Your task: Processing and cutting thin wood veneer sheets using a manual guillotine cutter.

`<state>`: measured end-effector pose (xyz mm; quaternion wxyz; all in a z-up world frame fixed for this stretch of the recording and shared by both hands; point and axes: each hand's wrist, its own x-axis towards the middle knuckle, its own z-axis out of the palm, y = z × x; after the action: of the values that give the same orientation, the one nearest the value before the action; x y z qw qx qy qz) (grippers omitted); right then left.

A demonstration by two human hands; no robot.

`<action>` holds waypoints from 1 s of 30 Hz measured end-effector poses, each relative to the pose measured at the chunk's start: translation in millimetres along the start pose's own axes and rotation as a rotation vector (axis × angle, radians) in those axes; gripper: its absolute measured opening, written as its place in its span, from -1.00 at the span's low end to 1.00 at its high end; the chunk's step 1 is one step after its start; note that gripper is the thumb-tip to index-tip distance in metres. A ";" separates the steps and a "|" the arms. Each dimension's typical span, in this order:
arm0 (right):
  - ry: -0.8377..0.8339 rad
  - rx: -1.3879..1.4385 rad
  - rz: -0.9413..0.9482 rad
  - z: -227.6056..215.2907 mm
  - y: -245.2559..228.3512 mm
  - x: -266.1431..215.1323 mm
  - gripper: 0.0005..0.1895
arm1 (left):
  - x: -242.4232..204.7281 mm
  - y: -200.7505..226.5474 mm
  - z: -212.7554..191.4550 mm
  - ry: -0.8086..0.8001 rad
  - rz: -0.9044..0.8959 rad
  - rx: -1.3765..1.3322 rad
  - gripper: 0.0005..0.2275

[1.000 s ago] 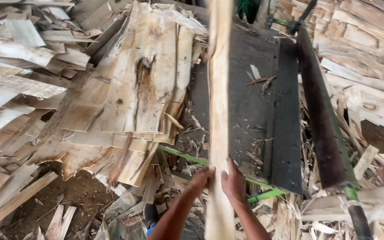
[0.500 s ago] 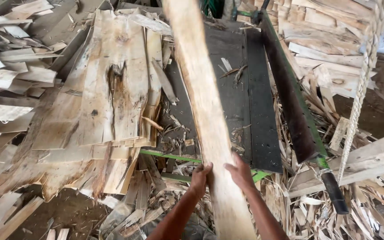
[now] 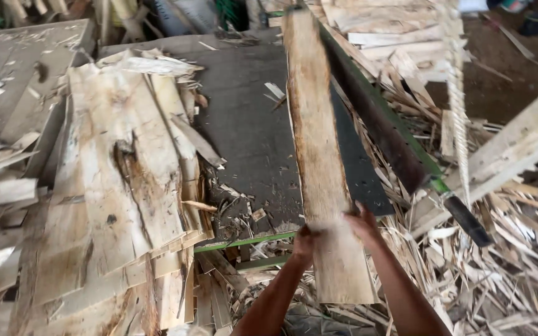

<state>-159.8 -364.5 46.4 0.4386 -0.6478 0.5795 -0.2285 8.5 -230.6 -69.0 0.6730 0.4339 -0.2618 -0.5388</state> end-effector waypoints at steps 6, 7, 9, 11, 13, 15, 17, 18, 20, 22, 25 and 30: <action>-0.194 0.045 0.222 -30.1 67.4 -55.0 -0.04 | -0.3 -25.5 16.3 0.111 -0.098 0.349 -0.54; -0.197 0.091 0.188 -40.2 77.4 -59.6 -0.11 | 1.3 -31.7 20.4 0.157 -0.115 0.446 -0.51; -0.203 0.133 0.155 -67.1 105.7 -57.0 -0.17 | 5.3 -57.2 17.3 0.207 -0.132 0.540 -0.46; -0.183 0.550 0.141 -102.4 142.9 -42.2 -0.31 | 7.8 -98.4 4.4 0.153 -0.062 0.102 -0.37; -0.179 0.748 0.187 -150.7 136.0 -33.2 -0.33 | -14.1 -36.3 55.3 0.199 -0.222 0.256 -0.28; -0.180 0.947 0.239 -197.7 126.5 -29.5 -0.35 | -21.1 -10.9 90.2 0.250 -0.386 0.407 -0.17; -0.285 1.217 0.144 -244.1 112.2 -29.4 -0.32 | -10.1 -20.4 109.3 0.237 -0.192 0.104 -0.26; -0.298 1.210 0.145 -258.1 108.4 -22.0 -0.32 | -3.7 -26.1 114.4 0.249 -0.187 0.098 -0.26; -0.382 1.099 0.103 -285.7 100.2 -10.5 -0.25 | 6.2 -38.2 123.9 0.316 -0.220 0.271 -0.20; -0.395 0.864 0.117 -289.5 78.6 -2.6 -0.22 | 3.0 -24.5 151.0 0.323 -0.226 0.370 -0.22; -0.420 0.490 0.132 -293.8 26.7 -19.2 -0.12 | 3.9 3.4 193.2 0.364 -0.285 0.413 -0.22; -0.439 0.280 0.160 -305.6 -15.1 -24.6 -0.09 | 70.7 -38.7 169.5 0.387 -0.354 0.414 -0.33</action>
<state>-402.8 -434.6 220.3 0.6558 -0.5667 0.4827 -0.1252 -129.8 -350.8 -28.2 0.5036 0.6947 -0.1535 -0.4902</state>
